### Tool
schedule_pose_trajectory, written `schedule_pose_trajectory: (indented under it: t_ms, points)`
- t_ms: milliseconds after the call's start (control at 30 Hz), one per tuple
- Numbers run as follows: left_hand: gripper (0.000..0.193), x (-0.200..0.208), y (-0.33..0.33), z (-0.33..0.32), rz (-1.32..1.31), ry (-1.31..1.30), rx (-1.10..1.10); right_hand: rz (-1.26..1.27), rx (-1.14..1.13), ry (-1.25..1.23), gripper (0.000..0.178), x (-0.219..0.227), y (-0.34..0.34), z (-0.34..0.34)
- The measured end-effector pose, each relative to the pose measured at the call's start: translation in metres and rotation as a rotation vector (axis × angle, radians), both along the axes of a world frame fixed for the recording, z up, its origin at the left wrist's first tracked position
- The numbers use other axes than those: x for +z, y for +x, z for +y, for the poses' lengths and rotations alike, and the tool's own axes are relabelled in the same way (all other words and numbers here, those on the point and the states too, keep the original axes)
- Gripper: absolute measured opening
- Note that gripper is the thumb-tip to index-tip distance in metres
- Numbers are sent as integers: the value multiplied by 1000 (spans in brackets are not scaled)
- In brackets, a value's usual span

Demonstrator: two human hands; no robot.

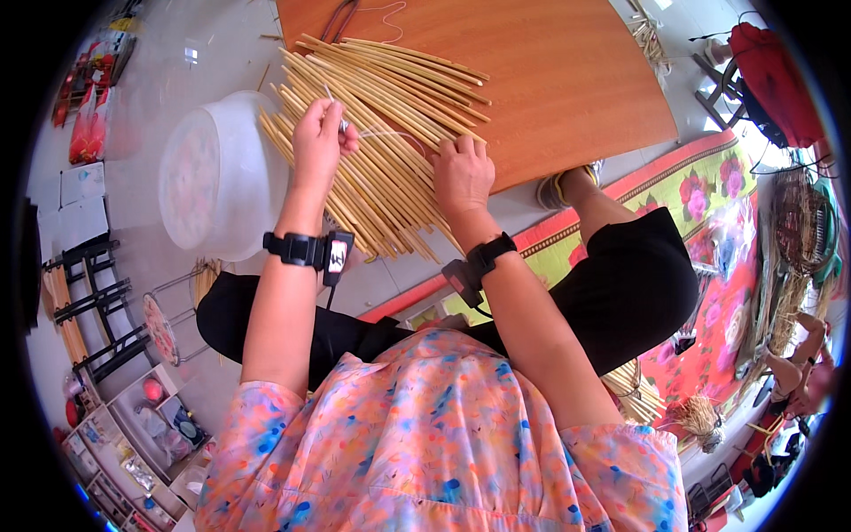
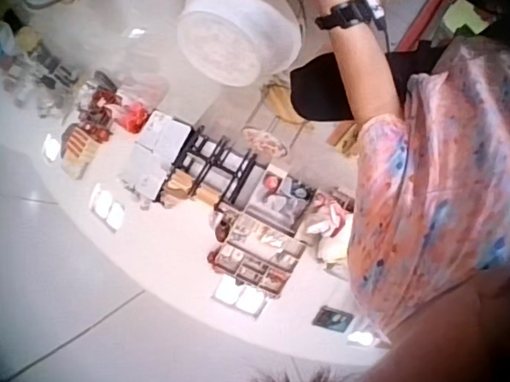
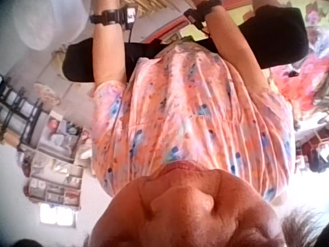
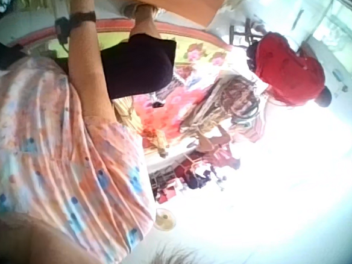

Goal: The person weaves a structure using thin stalks and string. The person repeatedly threads a white string through and around a row of bamboo-like stalks positioned on a wooden surface, using their hands to secure the string and align the stalks.

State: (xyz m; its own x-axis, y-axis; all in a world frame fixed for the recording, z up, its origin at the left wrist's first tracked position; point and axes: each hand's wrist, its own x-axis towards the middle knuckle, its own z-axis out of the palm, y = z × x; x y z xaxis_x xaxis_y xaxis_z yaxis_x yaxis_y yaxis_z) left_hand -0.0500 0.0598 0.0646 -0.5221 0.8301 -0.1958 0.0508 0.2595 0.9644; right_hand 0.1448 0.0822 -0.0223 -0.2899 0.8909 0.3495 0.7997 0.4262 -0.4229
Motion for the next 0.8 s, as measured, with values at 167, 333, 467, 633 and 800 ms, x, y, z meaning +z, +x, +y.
schedule_pose_trajectory:
  t_ms: [167,333,467,633,800]
  points:
    - [19,-15,-3,-25,-41,-37,94,-90,44,-8,13,-13,0,1]
    - [19,-29,20,-33,87,-213,-198,-180,4,-46,13,-16,-5,2]
    - [26,-58,41,-33,340,-163,-342,-177,18,-216,17,-2,-7,2]
    - [28,-71,56,-35,395,-169,-377,-6,-42,-265,17,-5,-7,3]
    - [28,-68,62,-36,366,-204,-375,86,-93,-306,15,-3,-5,4]
